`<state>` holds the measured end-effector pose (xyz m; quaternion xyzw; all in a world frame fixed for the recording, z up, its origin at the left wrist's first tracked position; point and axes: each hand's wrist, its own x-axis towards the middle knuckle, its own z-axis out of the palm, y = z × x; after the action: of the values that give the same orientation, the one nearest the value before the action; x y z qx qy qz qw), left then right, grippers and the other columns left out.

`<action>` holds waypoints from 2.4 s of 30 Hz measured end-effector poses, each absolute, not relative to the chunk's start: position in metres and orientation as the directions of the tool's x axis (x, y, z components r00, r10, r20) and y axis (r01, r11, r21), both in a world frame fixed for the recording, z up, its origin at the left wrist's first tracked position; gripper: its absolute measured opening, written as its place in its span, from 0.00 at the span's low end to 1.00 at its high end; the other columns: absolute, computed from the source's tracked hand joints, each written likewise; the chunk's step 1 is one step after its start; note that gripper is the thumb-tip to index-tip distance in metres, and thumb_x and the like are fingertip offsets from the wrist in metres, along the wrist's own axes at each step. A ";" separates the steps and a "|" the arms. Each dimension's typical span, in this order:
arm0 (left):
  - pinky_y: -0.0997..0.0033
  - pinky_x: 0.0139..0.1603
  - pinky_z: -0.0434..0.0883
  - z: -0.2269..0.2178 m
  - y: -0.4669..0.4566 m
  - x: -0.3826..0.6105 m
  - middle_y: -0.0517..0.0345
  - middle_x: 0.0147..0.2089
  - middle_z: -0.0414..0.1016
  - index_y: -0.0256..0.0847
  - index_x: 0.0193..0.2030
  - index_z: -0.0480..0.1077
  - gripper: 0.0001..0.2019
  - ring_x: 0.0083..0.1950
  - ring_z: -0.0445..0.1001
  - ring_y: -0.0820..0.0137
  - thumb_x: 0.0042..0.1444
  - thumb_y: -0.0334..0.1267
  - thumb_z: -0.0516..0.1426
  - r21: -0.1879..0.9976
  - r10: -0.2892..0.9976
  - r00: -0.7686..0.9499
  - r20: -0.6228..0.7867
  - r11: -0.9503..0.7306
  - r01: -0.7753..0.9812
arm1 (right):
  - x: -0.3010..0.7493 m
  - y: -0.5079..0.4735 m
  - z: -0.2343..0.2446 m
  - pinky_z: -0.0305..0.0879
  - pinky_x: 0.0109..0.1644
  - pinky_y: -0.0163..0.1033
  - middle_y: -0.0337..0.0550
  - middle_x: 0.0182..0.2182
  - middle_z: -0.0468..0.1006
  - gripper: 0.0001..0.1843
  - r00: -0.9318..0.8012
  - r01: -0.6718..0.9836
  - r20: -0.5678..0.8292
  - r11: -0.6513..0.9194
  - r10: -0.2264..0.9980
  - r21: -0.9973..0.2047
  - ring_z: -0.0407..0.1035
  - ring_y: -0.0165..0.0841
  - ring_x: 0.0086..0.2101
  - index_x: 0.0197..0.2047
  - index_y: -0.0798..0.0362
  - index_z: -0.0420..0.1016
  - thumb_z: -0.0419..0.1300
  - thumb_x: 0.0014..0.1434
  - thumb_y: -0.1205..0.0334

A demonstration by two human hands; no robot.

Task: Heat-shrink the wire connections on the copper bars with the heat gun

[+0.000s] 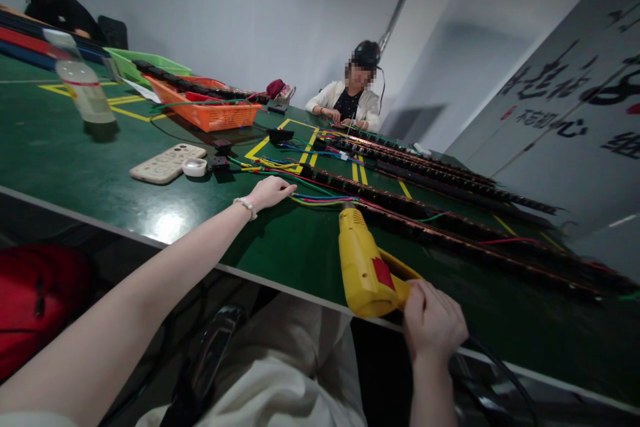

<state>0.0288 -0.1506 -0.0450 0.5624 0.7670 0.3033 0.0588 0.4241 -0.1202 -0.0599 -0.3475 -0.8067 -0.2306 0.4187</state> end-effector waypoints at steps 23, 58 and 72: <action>0.73 0.27 0.52 -0.046 -0.154 0.024 0.57 0.29 0.72 0.40 0.29 0.70 0.20 0.29 0.65 0.72 0.60 0.52 0.47 0.416 0.923 -0.244 0.298 0.104 0.903 | 0.365 -0.158 -0.054 0.57 0.49 0.38 0.40 0.37 0.78 0.14 -0.578 0.504 0.674 0.851 0.460 -0.148 0.69 0.31 0.40 0.43 0.52 0.73 0.46 0.65 0.60; 0.72 0.28 0.52 -0.046 -0.153 0.023 0.56 0.26 0.70 0.40 0.27 0.69 0.21 0.28 0.64 0.71 0.59 0.53 0.45 0.434 0.943 -0.186 0.276 0.050 0.900 | 0.420 -0.128 -0.059 0.57 0.36 0.36 0.42 0.26 0.77 0.17 -0.392 0.749 0.831 0.661 0.396 0.038 0.67 0.30 0.28 0.29 0.54 0.72 0.45 0.63 0.64; 0.72 0.28 0.52 -0.041 -0.155 0.031 0.54 0.30 0.74 0.41 0.29 0.73 0.24 0.30 0.67 0.69 0.60 0.54 0.44 0.370 0.943 -0.241 0.228 0.145 0.918 | 0.361 -0.160 -0.059 0.56 0.39 0.37 0.40 0.26 0.74 0.14 -0.503 0.600 0.756 0.799 0.420 -0.045 0.66 0.31 0.30 0.31 0.52 0.69 0.44 0.63 0.65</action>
<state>0.0305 -0.1552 -0.0408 0.6154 0.7561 0.2210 0.0293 0.3614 -0.1595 -0.0587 -0.2964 -0.8596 -0.1122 0.4009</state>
